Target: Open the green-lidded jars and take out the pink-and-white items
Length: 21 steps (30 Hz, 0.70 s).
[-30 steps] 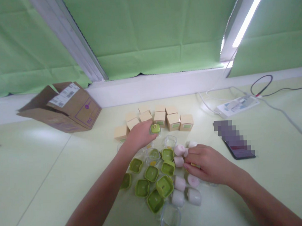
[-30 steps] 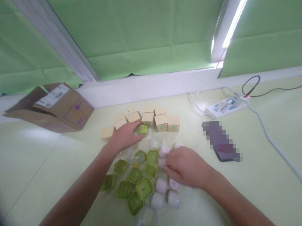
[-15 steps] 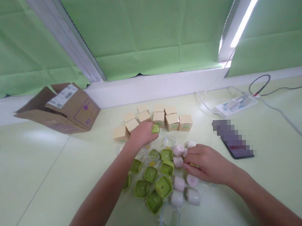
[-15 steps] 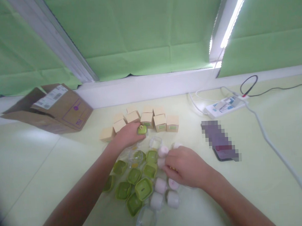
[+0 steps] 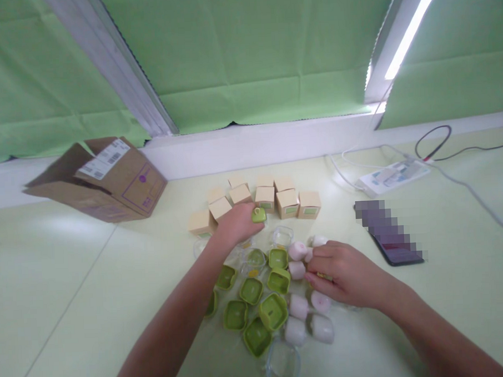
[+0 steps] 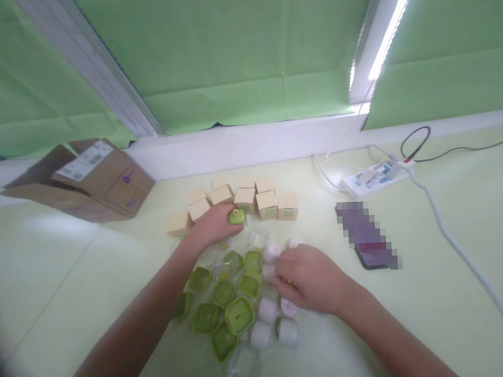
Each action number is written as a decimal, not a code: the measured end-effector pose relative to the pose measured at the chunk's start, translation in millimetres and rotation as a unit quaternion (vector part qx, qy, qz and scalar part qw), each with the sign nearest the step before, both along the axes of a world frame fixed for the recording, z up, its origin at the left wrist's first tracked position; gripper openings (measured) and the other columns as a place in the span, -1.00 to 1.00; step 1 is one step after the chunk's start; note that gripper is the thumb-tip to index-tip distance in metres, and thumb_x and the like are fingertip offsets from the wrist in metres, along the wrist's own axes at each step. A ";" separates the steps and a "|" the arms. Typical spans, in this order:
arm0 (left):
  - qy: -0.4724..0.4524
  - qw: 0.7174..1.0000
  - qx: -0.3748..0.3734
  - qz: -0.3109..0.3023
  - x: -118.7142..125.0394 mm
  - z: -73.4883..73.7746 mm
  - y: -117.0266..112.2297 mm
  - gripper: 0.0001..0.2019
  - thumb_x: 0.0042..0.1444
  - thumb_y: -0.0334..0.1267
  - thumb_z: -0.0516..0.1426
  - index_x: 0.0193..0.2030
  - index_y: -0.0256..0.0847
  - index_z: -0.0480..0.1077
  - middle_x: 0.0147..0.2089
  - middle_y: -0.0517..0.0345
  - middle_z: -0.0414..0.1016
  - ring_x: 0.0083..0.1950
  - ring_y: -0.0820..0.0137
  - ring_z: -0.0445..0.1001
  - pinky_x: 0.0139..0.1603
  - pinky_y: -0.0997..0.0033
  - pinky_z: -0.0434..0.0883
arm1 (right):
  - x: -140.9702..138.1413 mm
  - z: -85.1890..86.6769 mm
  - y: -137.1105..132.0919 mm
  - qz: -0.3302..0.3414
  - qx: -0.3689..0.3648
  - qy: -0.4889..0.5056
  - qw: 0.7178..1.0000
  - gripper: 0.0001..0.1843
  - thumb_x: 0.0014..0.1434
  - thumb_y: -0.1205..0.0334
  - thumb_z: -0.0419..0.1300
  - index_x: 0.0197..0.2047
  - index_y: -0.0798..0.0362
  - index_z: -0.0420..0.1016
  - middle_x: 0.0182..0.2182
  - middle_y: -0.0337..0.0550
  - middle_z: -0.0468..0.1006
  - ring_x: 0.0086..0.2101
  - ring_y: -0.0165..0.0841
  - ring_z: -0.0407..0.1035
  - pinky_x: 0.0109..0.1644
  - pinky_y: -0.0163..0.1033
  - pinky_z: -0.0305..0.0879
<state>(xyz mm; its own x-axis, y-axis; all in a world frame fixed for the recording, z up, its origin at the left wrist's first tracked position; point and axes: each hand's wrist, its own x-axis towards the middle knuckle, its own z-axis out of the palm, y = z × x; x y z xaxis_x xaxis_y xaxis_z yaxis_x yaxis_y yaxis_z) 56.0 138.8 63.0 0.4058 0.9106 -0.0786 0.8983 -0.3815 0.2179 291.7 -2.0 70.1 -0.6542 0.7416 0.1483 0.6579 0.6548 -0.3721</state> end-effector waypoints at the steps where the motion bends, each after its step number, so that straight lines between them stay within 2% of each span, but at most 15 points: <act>1: -0.004 1.000 0.001 0.002 -0.4 0.1 -0.7 -0.61 0.03 -0.13 0.20 0.01 -0.20 0.46 -0.04 -0.04 0.57 -0.03 0.12 0.55 -0.10 0.30 0.44 | -0.1 -0.2 -0.1 0.000 0.001 0.001 1.000 -0.69 0.34 0.25 0.02 -0.43 0.06 0.42 -0.46 -0.18 0.46 -0.41 -0.37 0.28 -0.24 -0.22 0.12; 6: -0.024 1.000 0.007 0.007 -2.3 4.4 -6.2 -0.58 0.02 -0.14 0.23 0.03 -0.18 0.44 0.00 -0.02 0.57 0.00 0.12 0.54 -0.03 0.29 0.44 | -0.3 -0.9 -0.4 0.000 -0.001 -0.002 1.000 -0.69 0.35 0.25 0.02 -0.42 0.06 0.43 -0.46 -0.18 0.46 -0.41 -0.36 0.28 -0.24 -0.22 0.12; 10: -0.045 0.999 0.016 0.010 -2.6 13.3 -15.7 -0.57 0.03 -0.15 0.23 0.06 -0.17 0.42 0.02 0.00 0.56 0.02 0.10 0.53 0.01 0.23 0.44 | -0.2 -1.4 -0.2 -0.001 -0.001 0.000 1.000 -0.68 0.35 0.24 0.01 -0.42 0.06 0.43 -0.47 -0.19 0.45 -0.41 -0.36 0.27 -0.25 -0.21 0.11; 16: -0.082 0.996 0.028 -0.005 -0.4 30.5 -39.1 -0.58 0.03 -0.16 0.21 0.06 -0.21 0.41 0.04 0.00 0.54 0.03 0.12 0.51 0.07 0.20 0.43 | 0.0 -1.9 0.6 -0.003 0.004 0.006 1.000 -0.68 0.35 0.25 0.01 -0.41 0.06 0.43 -0.46 -0.17 0.45 -0.40 -0.35 0.27 -0.24 -0.22 0.11; 21: -0.148 0.986 0.065 -0.033 -0.6 36.0 -60.5 -0.60 0.00 -0.22 0.23 0.02 -0.20 0.40 0.04 0.01 0.52 0.06 0.14 0.48 0.13 0.18 0.40 | 0.0 -2.9 0.3 -0.002 0.020 0.021 1.000 -0.67 0.35 0.25 0.00 -0.42 0.06 0.43 -0.48 -0.18 0.43 -0.42 -0.35 0.26 -0.26 -0.22 0.08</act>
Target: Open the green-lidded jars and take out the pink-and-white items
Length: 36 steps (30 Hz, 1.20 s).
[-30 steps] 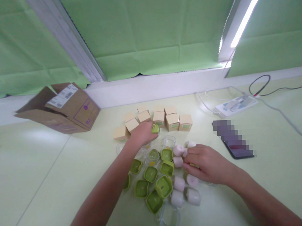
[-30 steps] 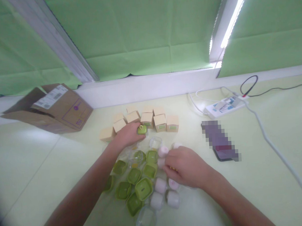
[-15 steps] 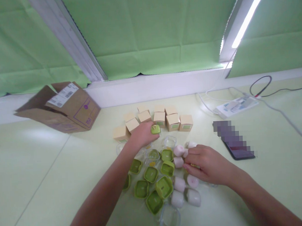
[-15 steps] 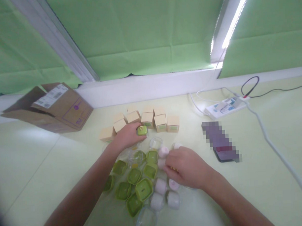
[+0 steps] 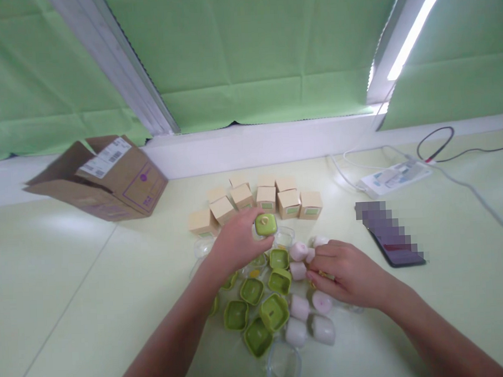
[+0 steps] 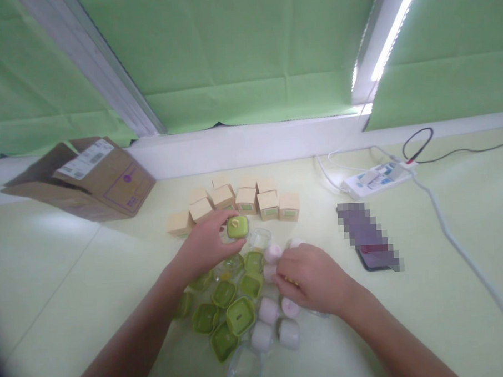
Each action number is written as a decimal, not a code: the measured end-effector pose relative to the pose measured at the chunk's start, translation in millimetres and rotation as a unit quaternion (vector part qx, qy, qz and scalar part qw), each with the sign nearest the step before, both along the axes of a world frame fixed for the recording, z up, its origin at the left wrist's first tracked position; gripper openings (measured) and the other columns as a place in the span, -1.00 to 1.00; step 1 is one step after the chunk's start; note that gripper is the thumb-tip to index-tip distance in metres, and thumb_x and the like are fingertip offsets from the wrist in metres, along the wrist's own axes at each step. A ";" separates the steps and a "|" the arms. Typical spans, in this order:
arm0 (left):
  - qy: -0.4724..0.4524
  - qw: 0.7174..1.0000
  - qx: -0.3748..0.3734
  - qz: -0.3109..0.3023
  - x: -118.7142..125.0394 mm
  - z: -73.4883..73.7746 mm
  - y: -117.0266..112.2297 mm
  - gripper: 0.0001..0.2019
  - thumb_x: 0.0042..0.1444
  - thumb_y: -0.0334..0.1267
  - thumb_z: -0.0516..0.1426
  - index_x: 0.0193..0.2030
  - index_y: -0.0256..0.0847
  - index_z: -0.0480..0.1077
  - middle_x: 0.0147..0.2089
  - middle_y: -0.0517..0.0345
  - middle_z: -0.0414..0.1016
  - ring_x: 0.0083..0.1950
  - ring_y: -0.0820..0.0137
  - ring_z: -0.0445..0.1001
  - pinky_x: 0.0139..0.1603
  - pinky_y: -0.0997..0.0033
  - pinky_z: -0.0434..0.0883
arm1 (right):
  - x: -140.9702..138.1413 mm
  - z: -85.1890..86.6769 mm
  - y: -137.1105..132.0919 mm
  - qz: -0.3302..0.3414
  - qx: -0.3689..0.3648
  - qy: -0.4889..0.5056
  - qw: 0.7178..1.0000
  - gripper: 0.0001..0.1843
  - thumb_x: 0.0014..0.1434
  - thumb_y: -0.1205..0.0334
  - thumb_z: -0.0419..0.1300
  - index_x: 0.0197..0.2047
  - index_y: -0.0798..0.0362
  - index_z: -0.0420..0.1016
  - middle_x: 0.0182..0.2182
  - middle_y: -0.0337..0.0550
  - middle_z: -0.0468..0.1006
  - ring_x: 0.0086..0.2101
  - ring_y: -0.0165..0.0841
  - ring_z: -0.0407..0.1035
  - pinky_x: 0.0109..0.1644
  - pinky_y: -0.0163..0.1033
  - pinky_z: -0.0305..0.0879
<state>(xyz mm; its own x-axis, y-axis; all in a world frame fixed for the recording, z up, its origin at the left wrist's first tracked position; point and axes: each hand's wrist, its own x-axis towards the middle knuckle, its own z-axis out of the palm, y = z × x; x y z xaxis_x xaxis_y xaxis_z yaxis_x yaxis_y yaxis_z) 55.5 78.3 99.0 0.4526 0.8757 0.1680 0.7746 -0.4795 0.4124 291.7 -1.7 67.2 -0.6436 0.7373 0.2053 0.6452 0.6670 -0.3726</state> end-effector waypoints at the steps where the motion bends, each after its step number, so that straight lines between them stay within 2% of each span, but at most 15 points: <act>1: -0.014 1.000 0.008 -0.010 -0.3 0.5 -3.8 -0.61 0.00 -0.24 0.23 0.01 -0.19 0.39 0.03 0.02 0.52 0.05 0.15 0.48 0.11 0.18 0.40 | 0.0 -0.3 -0.2 0.000 0.005 0.005 1.000 -0.67 0.35 0.25 0.00 -0.42 0.06 0.43 -0.49 -0.18 0.43 -0.42 -0.35 0.26 -0.27 -0.21 0.07; 6: -0.066 0.996 0.022 -0.061 -2.5 2.1 -18.2 -0.59 -0.01 -0.29 0.25 0.01 -0.21 0.33 -0.03 0.04 0.47 -0.03 0.21 0.46 0.04 0.21 0.41 | 0.0 -1.0 -0.6 -0.006 0.025 0.026 0.999 -0.69 0.35 0.25 0.01 -0.41 0.07 0.44 -0.50 -0.17 0.42 -0.43 -0.34 0.24 -0.29 -0.21 0.05; 10: -0.090 0.993 0.016 -0.079 -3.5 0.4 -27.2 -0.58 -0.03 -0.33 0.25 0.00 -0.20 0.30 -0.07 0.07 0.42 -0.08 0.26 0.42 -0.04 0.27 0.41 | -0.3 -0.1 -0.3 -0.007 0.031 0.032 0.999 -0.69 0.35 0.25 0.01 -0.40 0.06 0.44 -0.50 -0.17 0.42 -0.43 -0.33 0.23 -0.29 -0.21 0.04; 15: -0.107 0.988 -0.020 -0.106 -1.7 -4.0 -38.6 -0.58 -0.03 -0.37 0.25 0.00 -0.19 0.30 -0.06 0.08 0.40 -0.03 0.27 0.39 0.02 0.29 0.38 | -0.1 -0.1 -1.2 -0.011 0.031 0.041 0.999 -0.68 0.36 0.23 0.01 -0.41 0.06 0.43 -0.50 -0.17 0.41 -0.42 -0.33 0.24 -0.30 -0.21 0.04; 24: -0.108 0.979 -0.087 -0.152 3.2 -3.2 -50.8 -0.58 -0.01 -0.34 0.29 0.01 -0.16 0.33 -0.04 0.12 0.42 0.00 0.28 0.40 0.05 0.30 0.36 | 0.5 1.7 -5.0 -0.032 0.024 0.084 0.996 -0.64 0.36 0.05 0.02 -0.35 0.09 0.42 -0.47 -0.13 0.41 -0.41 -0.30 0.26 -0.31 -0.21 0.08; 32: -0.094 0.968 -0.146 -0.180 8.7 0.4 -57.9 -0.50 0.00 -0.29 0.31 0.12 -0.12 0.35 0.00 0.08 0.44 0.02 0.25 0.41 0.07 0.23 0.37 | -3.7 -0.2 -6.8 -0.034 0.035 0.084 0.995 -0.68 0.36 0.05 0.02 -0.32 0.07 0.38 -0.43 -0.12 0.43 -0.39 -0.29 0.27 -0.30 -0.21 0.12; 36: -0.096 0.966 -0.154 -0.184 8.7 1.9 -58.6 -0.48 -0.01 -0.28 0.31 0.13 -0.13 0.35 0.02 0.07 0.44 0.06 0.24 0.41 0.12 0.21 0.36 | -5.9 -2.1 -7.3 -0.030 0.036 0.079 0.996 -0.73 0.36 0.11 0.02 -0.32 0.06 0.37 -0.44 -0.13 0.43 -0.40 -0.29 0.26 -0.31 -0.21 0.14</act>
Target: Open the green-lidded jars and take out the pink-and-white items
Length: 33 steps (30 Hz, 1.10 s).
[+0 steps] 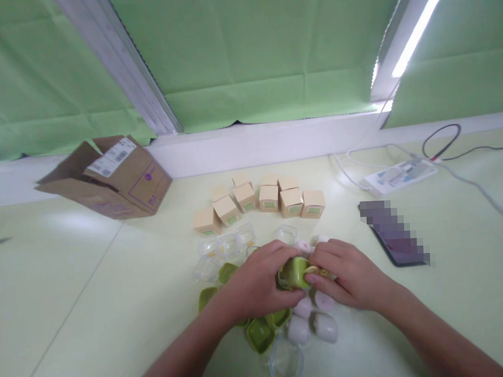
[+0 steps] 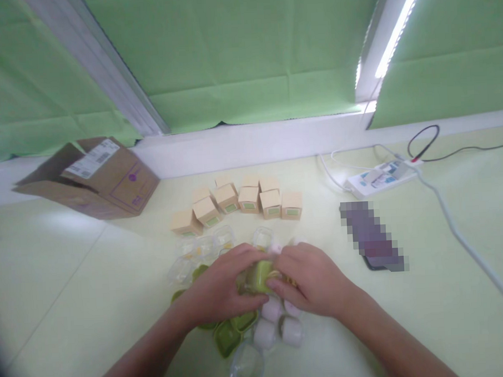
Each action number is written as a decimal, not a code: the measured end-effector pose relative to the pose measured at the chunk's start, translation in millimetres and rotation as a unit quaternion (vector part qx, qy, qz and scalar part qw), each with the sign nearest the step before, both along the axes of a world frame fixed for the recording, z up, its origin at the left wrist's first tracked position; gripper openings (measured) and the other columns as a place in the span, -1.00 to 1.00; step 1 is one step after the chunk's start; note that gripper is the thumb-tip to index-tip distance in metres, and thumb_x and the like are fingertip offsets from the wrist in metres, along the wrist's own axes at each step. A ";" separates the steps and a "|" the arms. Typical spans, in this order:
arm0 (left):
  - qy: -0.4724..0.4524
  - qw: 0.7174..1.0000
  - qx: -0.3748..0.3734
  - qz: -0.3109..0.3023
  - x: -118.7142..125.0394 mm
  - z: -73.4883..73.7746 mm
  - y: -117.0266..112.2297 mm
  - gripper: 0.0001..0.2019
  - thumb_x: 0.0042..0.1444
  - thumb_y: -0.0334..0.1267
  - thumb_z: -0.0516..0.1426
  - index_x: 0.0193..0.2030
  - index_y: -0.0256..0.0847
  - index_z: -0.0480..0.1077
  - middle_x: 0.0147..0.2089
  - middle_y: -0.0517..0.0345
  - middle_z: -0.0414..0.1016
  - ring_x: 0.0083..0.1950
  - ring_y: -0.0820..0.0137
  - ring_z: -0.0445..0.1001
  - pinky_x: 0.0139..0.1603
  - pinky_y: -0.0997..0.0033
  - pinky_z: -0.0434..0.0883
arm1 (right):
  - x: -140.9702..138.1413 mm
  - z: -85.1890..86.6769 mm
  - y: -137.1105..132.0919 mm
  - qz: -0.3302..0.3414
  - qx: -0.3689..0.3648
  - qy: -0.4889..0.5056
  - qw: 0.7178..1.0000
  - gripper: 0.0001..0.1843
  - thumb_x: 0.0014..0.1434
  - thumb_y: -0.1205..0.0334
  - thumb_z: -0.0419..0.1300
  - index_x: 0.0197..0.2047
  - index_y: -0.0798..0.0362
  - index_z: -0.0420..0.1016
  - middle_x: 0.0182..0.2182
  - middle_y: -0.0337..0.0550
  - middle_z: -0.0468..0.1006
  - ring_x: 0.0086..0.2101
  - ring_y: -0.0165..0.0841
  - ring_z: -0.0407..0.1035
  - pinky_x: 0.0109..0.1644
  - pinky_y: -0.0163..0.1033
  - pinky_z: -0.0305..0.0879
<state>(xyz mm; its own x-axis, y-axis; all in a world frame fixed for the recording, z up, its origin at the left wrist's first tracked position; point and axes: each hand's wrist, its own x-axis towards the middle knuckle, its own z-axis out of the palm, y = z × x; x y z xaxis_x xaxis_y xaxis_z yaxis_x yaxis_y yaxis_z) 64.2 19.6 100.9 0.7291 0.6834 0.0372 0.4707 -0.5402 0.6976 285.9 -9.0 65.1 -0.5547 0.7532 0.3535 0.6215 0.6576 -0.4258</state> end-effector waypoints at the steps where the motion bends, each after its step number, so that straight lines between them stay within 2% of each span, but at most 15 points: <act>1: 0.000 1.000 0.000 0.001 -0.2 0.4 0.0 -0.48 -0.02 -0.28 0.32 0.12 -0.14 0.35 0.02 0.07 0.44 0.06 0.24 0.41 0.12 0.22 0.36 | -0.5 -0.2 -0.1 0.003 0.001 0.000 1.000 -0.73 0.36 0.14 0.01 -0.33 0.06 0.37 -0.45 -0.14 0.42 -0.40 -0.29 0.26 -0.31 -0.21 0.14; 8: 0.003 1.000 0.001 0.014 -1.7 1.0 0.3 -0.53 -0.03 -0.29 0.33 0.05 -0.14 0.38 -0.01 0.10 0.44 0.04 0.27 0.41 0.10 0.26 0.37 | -2.6 -0.1 0.8 0.022 0.018 0.037 0.999 -0.78 0.36 0.23 0.02 -0.31 0.04 0.40 -0.42 -0.13 0.47 -0.35 -0.30 0.32 -0.25 -0.21 0.25; 14: 0.000 1.000 0.006 0.027 -2.7 -0.1 1.0 -0.51 -0.02 -0.27 0.32 0.08 -0.13 0.37 -0.02 0.09 0.45 0.01 0.25 0.43 0.08 0.23 0.38 | -2.4 -0.1 0.9 0.030 -0.003 0.097 0.995 -0.86 0.35 0.27 0.06 -0.21 0.04 0.43 -0.19 -0.03 0.55 -0.20 -0.30 0.44 -0.15 -0.22 0.40; 20: -0.005 0.999 0.003 0.035 -3.6 1.6 1.7 -0.53 -0.03 -0.26 0.32 0.06 -0.13 0.38 -0.03 0.08 0.45 0.00 0.23 0.44 0.06 0.22 0.40 | -2.0 -0.2 0.7 0.026 -0.011 0.137 0.990 -0.89 0.33 0.31 0.06 -0.18 0.00 0.41 -0.15 -0.02 0.57 -0.12 -0.29 0.48 -0.07 -0.20 0.44; 29: -0.006 0.999 0.014 0.034 -5.9 1.1 2.6 -0.51 -0.02 -0.26 0.32 0.08 -0.15 0.37 -0.04 0.10 0.44 0.00 0.26 0.42 0.05 0.25 0.39 | -0.5 1.6 0.4 -0.005 -0.089 0.186 0.978 -0.88 0.33 0.30 0.06 -0.23 -0.01 0.40 -0.12 -0.10 0.58 -0.11 -0.31 0.47 -0.03 -0.20 0.38; 33: -0.003 0.999 0.017 0.033 -6.9 1.5 3.0 -0.55 -0.02 -0.26 0.32 0.04 -0.16 0.38 -0.06 0.10 0.44 -0.03 0.26 0.43 0.03 0.25 0.39 | -0.2 1.7 0.7 -0.027 -0.149 0.224 0.963 -0.84 0.36 0.24 0.03 -0.19 0.00 0.43 -0.20 -0.11 0.59 -0.22 -0.32 0.47 -0.13 -0.22 0.37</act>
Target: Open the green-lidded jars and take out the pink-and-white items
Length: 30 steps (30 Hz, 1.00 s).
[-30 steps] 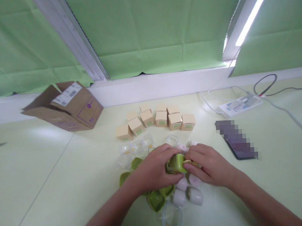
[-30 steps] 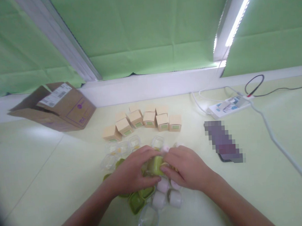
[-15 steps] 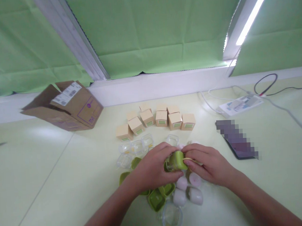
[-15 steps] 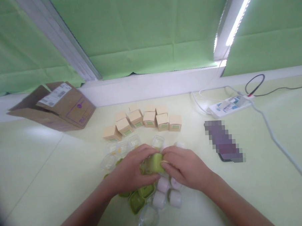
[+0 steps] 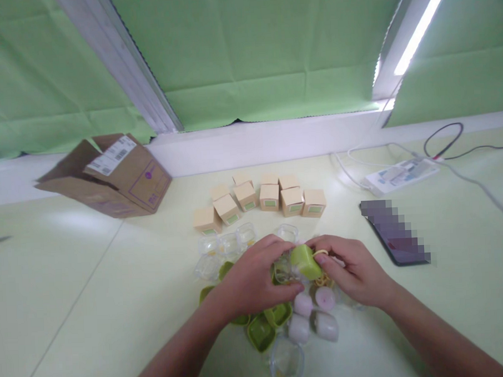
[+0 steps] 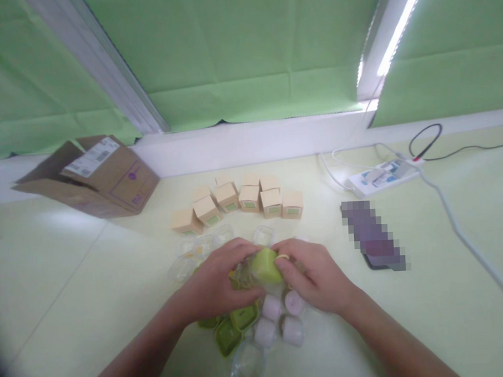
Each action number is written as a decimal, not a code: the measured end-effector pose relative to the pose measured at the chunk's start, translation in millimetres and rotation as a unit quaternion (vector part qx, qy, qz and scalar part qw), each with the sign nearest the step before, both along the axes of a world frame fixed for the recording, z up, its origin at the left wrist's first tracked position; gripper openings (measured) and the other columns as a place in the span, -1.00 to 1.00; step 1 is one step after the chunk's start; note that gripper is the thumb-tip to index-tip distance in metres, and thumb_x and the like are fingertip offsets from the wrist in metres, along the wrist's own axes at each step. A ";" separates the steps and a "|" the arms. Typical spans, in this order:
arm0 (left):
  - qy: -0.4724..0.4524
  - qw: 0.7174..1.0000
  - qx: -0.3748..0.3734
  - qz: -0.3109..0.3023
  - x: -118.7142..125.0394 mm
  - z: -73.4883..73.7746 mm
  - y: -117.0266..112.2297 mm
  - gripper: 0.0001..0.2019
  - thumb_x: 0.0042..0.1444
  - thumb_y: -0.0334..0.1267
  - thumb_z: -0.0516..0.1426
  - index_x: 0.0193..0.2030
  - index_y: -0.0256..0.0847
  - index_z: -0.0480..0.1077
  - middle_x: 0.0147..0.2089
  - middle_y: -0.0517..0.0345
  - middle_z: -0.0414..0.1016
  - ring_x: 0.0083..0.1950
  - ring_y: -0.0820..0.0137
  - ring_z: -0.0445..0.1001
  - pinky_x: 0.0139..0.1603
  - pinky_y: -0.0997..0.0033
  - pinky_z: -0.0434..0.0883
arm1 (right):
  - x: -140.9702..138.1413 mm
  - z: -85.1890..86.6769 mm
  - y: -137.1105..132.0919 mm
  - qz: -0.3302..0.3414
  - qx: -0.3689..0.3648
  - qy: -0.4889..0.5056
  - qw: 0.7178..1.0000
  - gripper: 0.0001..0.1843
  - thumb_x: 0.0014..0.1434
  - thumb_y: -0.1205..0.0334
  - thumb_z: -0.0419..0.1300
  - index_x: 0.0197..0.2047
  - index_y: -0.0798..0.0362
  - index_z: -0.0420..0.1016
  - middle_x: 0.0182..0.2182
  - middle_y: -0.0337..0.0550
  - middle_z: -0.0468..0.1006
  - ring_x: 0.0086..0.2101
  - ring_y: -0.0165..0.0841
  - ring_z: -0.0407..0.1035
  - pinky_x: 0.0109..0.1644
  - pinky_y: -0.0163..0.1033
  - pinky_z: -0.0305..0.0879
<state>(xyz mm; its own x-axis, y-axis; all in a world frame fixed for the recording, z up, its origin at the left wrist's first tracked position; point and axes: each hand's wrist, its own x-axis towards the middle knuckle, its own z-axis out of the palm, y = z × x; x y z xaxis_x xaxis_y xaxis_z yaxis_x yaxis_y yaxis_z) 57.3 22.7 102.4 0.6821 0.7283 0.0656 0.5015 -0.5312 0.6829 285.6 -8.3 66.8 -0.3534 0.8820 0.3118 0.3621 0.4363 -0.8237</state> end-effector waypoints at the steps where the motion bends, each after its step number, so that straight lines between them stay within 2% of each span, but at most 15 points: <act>1: -0.001 1.000 0.000 0.001 -0.3 0.2 0.0 -0.55 -0.02 -0.25 0.32 0.04 -0.16 0.38 -0.06 0.09 0.44 -0.02 0.26 0.43 0.02 0.24 0.40 | -0.2 -0.3 0.0 -0.007 -0.020 0.014 1.000 -0.82 0.36 0.21 0.02 -0.19 0.00 0.44 -0.24 -0.12 0.59 -0.26 -0.33 0.46 -0.17 -0.23 0.36; 9: 0.001 1.000 -0.009 0.004 -3.1 4.2 2.5 -0.51 -0.04 -0.27 0.32 0.07 -0.12 0.36 0.02 0.07 0.47 0.01 0.21 0.45 0.03 0.19 0.42 | -3.2 -8.4 1.8 -0.061 -0.163 0.152 0.973 -0.69 0.35 0.01 0.04 -0.35 0.01 0.37 -0.38 -0.21 0.51 -0.38 -0.36 0.35 -0.31 -0.28 0.31; 14: 0.015 1.000 0.007 0.006 -6.8 0.8 5.1 -0.53 0.00 -0.28 0.28 0.08 -0.11 0.34 0.10 0.05 0.47 0.09 0.18 0.45 0.12 0.15 0.39 | -1.9 -14.9 5.5 -0.093 -0.242 0.241 0.935 -0.64 0.28 -0.09 0.07 -0.39 0.00 0.27 -0.54 -0.29 0.34 -0.53 -0.41 0.22 -0.47 -0.31 0.22; 18: 0.061 0.997 0.038 0.023 -9.2 -3.2 6.3 -0.56 0.02 -0.26 0.25 0.08 -0.11 0.35 0.07 0.06 0.51 0.07 0.15 0.48 0.12 0.13 0.37 | -1.7 -13.9 7.9 -0.101 -0.302 0.294 0.901 -0.64 0.25 -0.14 0.08 -0.38 -0.03 0.24 -0.55 -0.28 0.33 -0.56 -0.38 0.23 -0.51 -0.28 0.27; 25: 0.099 0.994 0.049 0.008 -8.6 -5.7 11.7 -0.67 0.04 -0.29 0.20 -0.01 -0.12 0.39 -0.08 0.11 0.56 -0.04 0.19 0.51 0.04 0.20 0.37 | -3.8 -9.8 7.8 -0.106 -0.311 0.326 0.886 -0.68 0.22 -0.09 0.13 -0.39 -0.03 0.30 -0.51 -0.23 0.36 -0.53 -0.37 0.27 -0.53 -0.27 0.32; 30: 0.106 0.991 0.072 0.035 -11.7 -19.1 19.0 -0.61 0.04 -0.26 0.22 0.04 -0.14 0.36 0.01 0.04 0.55 0.01 0.15 0.50 0.08 0.14 0.37 | -4.4 -9.2 7.3 -0.104 -0.320 0.343 0.877 -0.68 0.21 -0.07 0.16 -0.41 -0.02 0.31 -0.52 -0.26 0.36 -0.54 -0.39 0.24 -0.52 -0.28 0.32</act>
